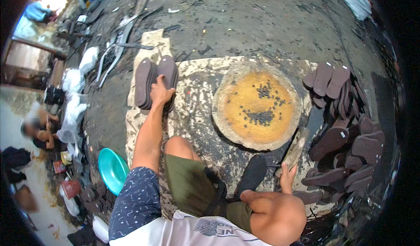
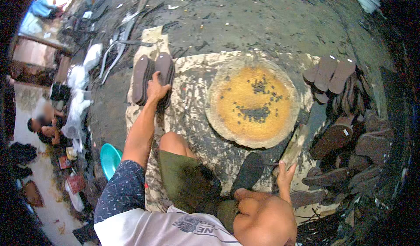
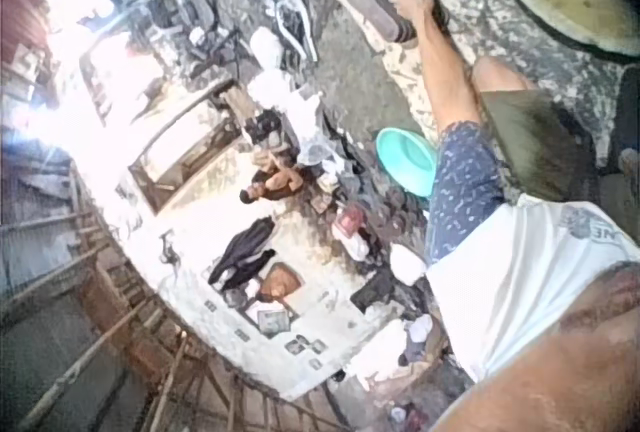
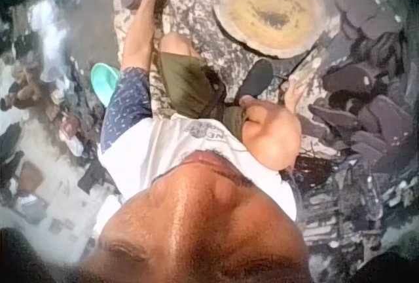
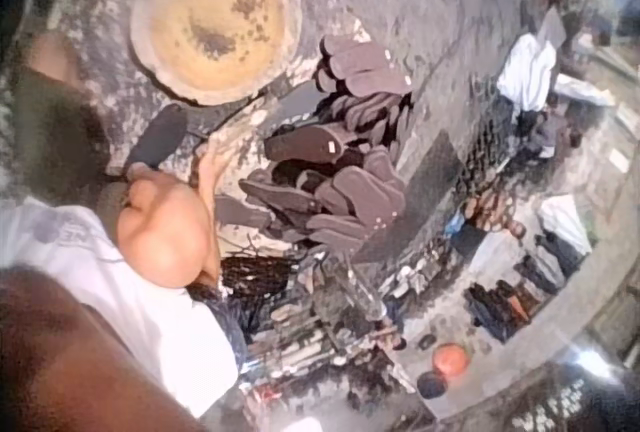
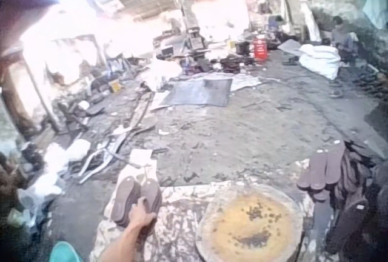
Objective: The person sits on the floor and repeatedly hammers dark shoe soles placed on a wooden block using a wooden mallet. The person handles the soles one at a time, striking them multiple times before moving to the next piece.
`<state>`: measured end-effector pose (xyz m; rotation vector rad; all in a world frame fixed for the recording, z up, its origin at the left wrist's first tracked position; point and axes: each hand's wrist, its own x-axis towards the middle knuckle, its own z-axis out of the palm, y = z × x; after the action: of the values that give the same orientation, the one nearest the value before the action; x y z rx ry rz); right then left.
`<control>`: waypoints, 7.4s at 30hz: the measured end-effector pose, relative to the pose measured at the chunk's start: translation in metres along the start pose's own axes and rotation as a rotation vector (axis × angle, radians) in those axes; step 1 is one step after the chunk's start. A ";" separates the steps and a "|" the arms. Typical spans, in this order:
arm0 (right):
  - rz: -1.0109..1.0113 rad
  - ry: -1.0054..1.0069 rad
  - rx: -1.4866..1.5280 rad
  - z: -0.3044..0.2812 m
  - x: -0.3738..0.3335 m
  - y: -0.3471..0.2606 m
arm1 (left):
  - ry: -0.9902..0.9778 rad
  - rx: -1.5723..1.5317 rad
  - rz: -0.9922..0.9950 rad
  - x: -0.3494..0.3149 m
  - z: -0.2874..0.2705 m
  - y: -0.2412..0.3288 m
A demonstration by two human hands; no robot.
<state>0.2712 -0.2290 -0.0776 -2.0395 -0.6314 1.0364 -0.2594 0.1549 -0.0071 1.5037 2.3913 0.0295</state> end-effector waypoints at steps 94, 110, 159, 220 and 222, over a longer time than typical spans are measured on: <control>0.091 -0.805 0.080 0.036 0.006 -0.149 | -0.118 -1.486 0.142 -0.230 0.071 0.166; -0.062 -0.686 0.322 0.017 -0.019 -0.275 | -0.008 -0.723 0.847 -0.247 0.093 0.150; -0.118 -0.968 -0.157 0.128 0.058 -0.282 | 0.214 -0.645 0.838 -0.125 0.094 0.138; 0.078 -0.355 0.362 0.006 0.010 -0.152 | -0.663 -1.428 0.123 -0.169 0.039 0.177; 0.068 -0.366 0.431 0.008 0.005 -0.149 | -0.660 -1.381 0.115 -0.188 0.053 0.201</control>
<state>0.2538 -0.1330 0.0357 -1.5191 -0.4693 1.4638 0.0057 0.0712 0.0272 0.7300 1.1641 0.8514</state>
